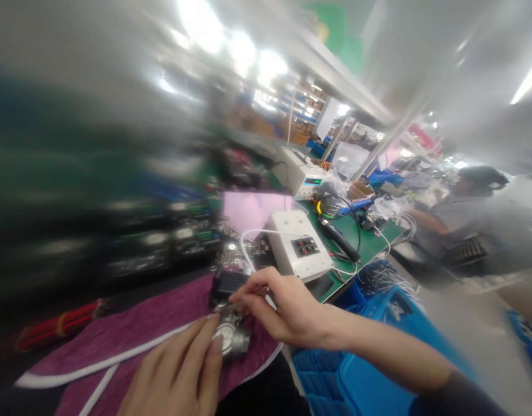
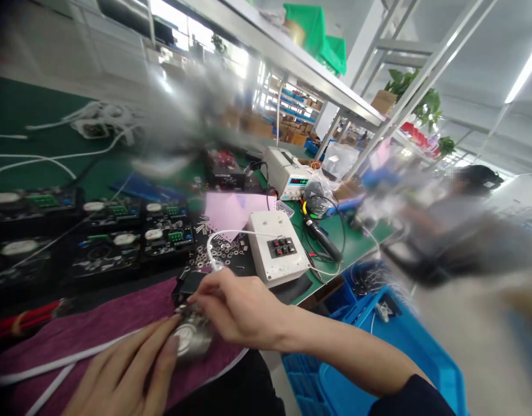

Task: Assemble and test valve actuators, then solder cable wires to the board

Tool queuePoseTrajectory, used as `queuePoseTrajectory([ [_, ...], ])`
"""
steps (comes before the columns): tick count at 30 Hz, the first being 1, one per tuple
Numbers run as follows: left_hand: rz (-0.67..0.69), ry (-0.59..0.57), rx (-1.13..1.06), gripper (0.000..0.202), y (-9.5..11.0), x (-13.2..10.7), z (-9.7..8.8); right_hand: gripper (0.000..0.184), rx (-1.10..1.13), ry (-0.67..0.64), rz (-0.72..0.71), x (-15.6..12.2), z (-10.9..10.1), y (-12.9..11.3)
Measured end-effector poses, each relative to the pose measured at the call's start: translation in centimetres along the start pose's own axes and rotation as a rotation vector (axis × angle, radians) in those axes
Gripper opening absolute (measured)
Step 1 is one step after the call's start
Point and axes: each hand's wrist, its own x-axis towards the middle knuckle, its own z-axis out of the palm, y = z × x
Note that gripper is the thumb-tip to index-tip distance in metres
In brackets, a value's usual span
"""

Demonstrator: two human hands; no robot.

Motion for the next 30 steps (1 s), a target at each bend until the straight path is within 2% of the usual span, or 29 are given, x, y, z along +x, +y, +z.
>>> queuePoseTrajectory([
  [3, -0.03, -0.081, 0.001, 0.035, 0.7, 0.3, -0.8, 0.012, -0.17, -0.004, -0.09, 0.9, -0.4, -1.1],
  [7, -0.094, -0.096, 0.013, 0.035, 2.2, 0.7, -1.6, 0.015, -0.317, -0.188, -0.212, 3.8, -1.0, -2.5],
  [10, -0.12, -0.074, 0.039, 0.034, 3.0, 1.2, -1.9, 0.024, -0.394, -0.311, -0.283, 6.3, -0.5, -2.9],
  [12, -0.103, -0.103, 0.045, 0.034, 3.3, 1.5, -2.1, 0.03, -0.46, -0.393, -0.301, 8.0, 0.1, -3.1],
  [17, -0.039, -0.213, 0.087, 0.057, 3.5, 1.8, -2.7, 0.031, -0.479, -0.516, -0.337, 10.2, 0.5, -3.5],
  [20, 0.022, -0.225, 0.129, 0.054, 3.3, 1.4, -2.8, 0.025, -0.427, -0.469, -0.275, 9.1, 0.0, -3.2],
  [22, 0.062, -0.21, 0.144, 0.049, 3.0, 1.1, -2.8, 0.018, -0.393, -0.382, -0.197, 7.3, -0.2, -2.7],
  [25, 0.086, -0.189, 0.116, 0.05, 2.5, 0.5, -2.6, 0.01, -0.293, -0.146, -0.066, 3.3, 0.5, -1.0],
  [28, 0.089, -0.191, 0.076, 0.052, 2.1, 0.2, -2.4, 0.013, -0.057, 0.108, 0.097, -0.8, 2.0, 1.2],
  [30, 0.083, -0.189, 0.061, 0.053, 2.0, 0.2, -2.3, 0.017, 0.069, 0.19, 0.179, -2.5, 2.8, 2.0],
])
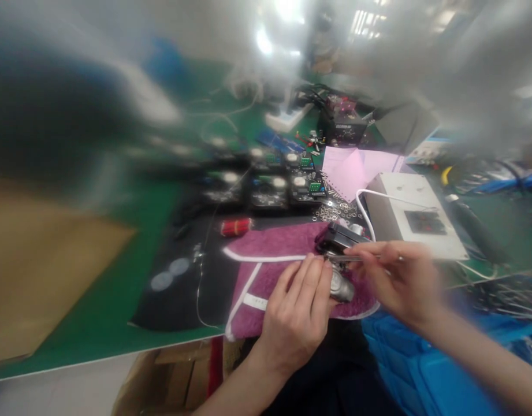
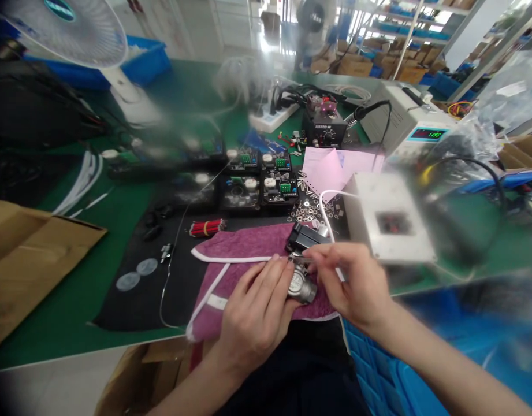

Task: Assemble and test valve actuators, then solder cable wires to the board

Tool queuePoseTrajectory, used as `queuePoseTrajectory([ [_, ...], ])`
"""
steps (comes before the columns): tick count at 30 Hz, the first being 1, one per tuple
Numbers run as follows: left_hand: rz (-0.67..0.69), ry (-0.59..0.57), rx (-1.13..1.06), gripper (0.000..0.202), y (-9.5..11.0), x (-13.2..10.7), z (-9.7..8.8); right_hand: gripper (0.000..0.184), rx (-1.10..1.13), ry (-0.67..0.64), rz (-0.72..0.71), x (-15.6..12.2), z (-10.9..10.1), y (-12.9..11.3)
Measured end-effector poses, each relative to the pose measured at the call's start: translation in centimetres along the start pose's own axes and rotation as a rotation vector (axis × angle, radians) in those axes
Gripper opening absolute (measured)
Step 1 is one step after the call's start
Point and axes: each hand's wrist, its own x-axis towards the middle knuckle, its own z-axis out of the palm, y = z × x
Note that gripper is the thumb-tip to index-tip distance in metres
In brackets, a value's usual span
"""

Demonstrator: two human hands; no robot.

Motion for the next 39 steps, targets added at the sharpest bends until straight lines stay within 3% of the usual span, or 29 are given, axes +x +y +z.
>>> queuePoseTrajectory([
  [2, -0.016, 0.014, -0.015, 0.05, -0.1, 0.1, -0.1, 0.017, 0.07, -0.018, 0.057, -0.2, 0.1, 0.0],
  [5, -0.029, 0.02, -0.043, 0.046, -0.2, 0.5, -0.4, 0.019, 0.048, -0.039, 0.028, 1.8, -0.5, -2.1],
  [8, -0.022, 0.003, -0.054, 0.045, -0.3, 0.7, -0.7, 0.017, -0.193, -0.091, -0.116, 4.6, -1.3, -4.6],
  [11, -0.022, -0.015, -0.039, 0.045, -0.2, 0.8, -0.9, 0.016, -0.444, -0.267, -0.294, 7.0, -1.4, -6.1],
  [17, 0.022, -0.124, 0.106, 0.044, 0.4, 1.8, -1.6, 0.031, -0.647, -0.552, -0.453, 10.5, 1.1, -7.4],
  [21, 0.041, -0.173, 0.237, 0.048, 1.1, 2.7, -1.5, 0.038, -0.635, -0.64, -0.457, 11.7, 2.4, -7.8],
  [23, 0.046, -0.17, 0.308, 0.047, 1.4, 2.9, -1.1, 0.029, -0.496, -0.64, -0.397, 11.6, 2.3, -7.8],
  [26, 0.115, -0.125, 0.363, 0.041, 1.3, 2.9, -0.1, 0.011, -0.071, -0.644, -0.189, 10.9, 1.6, -7.8],
  [29, 0.173, -0.092, 0.4, 0.039, 0.8, 2.6, 0.8, 0.01, 0.351, -0.647, 0.079, 10.3, 1.6, -8.2],
  [33, 0.178, -0.062, 0.399, 0.035, 0.1, 2.0, 1.7, 0.009, 0.677, -0.636, 0.424, 10.7, 2.7, -8.7],
  [35, 0.178, -0.043, 0.344, 0.033, -0.3, 1.8, 2.0, 0.013, 0.781, -0.606, 0.495, 10.9, 3.1, -8.7],
  [39, 0.202, -0.035, 0.303, 0.031, -0.9, 2.0, 1.7, 0.039, 0.85, -0.554, 0.489, 10.6, 3.2, -8.4],
])
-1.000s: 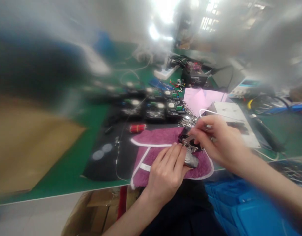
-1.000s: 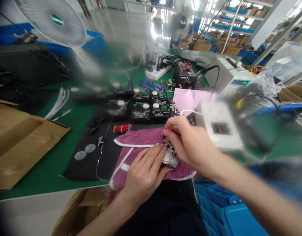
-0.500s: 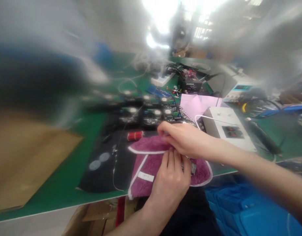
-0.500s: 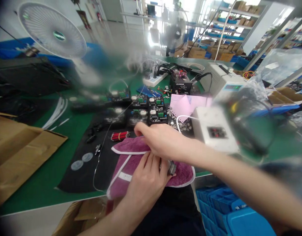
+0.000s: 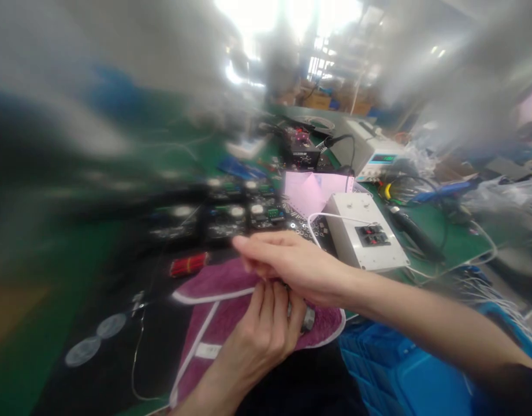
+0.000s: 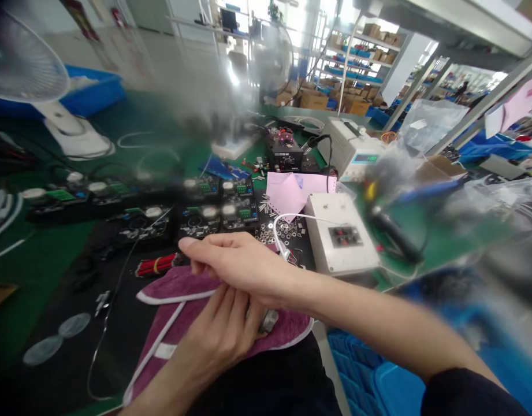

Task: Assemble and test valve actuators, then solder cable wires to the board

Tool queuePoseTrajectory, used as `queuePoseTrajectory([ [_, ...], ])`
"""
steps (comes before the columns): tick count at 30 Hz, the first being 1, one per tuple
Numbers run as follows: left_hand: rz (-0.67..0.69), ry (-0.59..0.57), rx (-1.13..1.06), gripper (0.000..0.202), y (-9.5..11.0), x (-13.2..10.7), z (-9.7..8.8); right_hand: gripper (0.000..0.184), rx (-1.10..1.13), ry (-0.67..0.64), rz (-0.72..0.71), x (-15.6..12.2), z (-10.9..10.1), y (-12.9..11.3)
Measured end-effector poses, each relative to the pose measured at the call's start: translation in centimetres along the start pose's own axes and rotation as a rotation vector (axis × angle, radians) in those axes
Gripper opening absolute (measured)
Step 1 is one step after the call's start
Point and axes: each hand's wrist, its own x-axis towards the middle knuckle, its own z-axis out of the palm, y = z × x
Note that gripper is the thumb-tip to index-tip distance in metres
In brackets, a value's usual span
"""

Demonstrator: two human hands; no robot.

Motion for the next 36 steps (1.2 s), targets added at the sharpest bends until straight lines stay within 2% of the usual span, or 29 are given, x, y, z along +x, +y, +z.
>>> queuePoseTrajectory([
  [3, 0.144, -0.011, 0.095, 0.028, -0.9, 0.6, -0.6, 0.052, 0.023, 0.009, 0.003, -0.5, -0.2, 0.4],
  [5, 0.209, 0.008, 0.14, 0.025, -1.4, 0.9, -0.9, 0.052, 0.001, 0.023, -0.001, -0.9, -0.5, 0.5],
  [11, 0.205, 0.042, 0.115, 0.028, -1.4, 1.2, -1.2, 0.044, -0.07, 0.066, -0.113, -2.3, -0.9, 0.7],
  [16, 0.193, -0.016, 0.096, 0.03, -1.2, 1.1, -1.5, 0.045, 0.057, 0.143, -0.131, -3.7, -1.0, 2.7],
  [20, 0.192, -0.018, 0.085, 0.03, -1.4, 1.2, -1.3, 0.043, 0.219, 0.235, -0.276, -4.0, -1.4, 4.5],
  [22, 0.188, 0.0, 0.058, 0.025, -1.6, 1.3, -1.2, 0.043, 0.227, 0.278, -0.333, -3.7, -1.7, 4.9],
  [26, 0.139, -0.012, 0.011, 0.016, -1.8, 1.5, -1.2, 0.045, 0.04, 0.281, -0.342, -2.7, -1.7, 4.2],
  [28, 0.106, -0.02, 0.0, 0.016, -1.9, 1.6, -1.2, 0.046, -0.104, 0.248, -0.324, -2.6, -1.5, 3.6],
  [30, 0.083, -0.034, -0.049, 0.017, -1.8, 1.5, -1.1, 0.047, -0.156, 0.229, -0.342, -2.8, -1.3, 3.0],
  [34, 0.041, -0.089, -0.178, 0.034, -1.6, 1.4, -0.8, 0.049, -0.088, 0.228, -0.482, -3.1, -0.8, 0.9],
  [36, 0.016, -0.117, -0.186, 0.042, -1.4, 1.2, -0.7, 0.049, -0.171, 0.188, -0.47, -2.8, -0.6, -0.1],
])
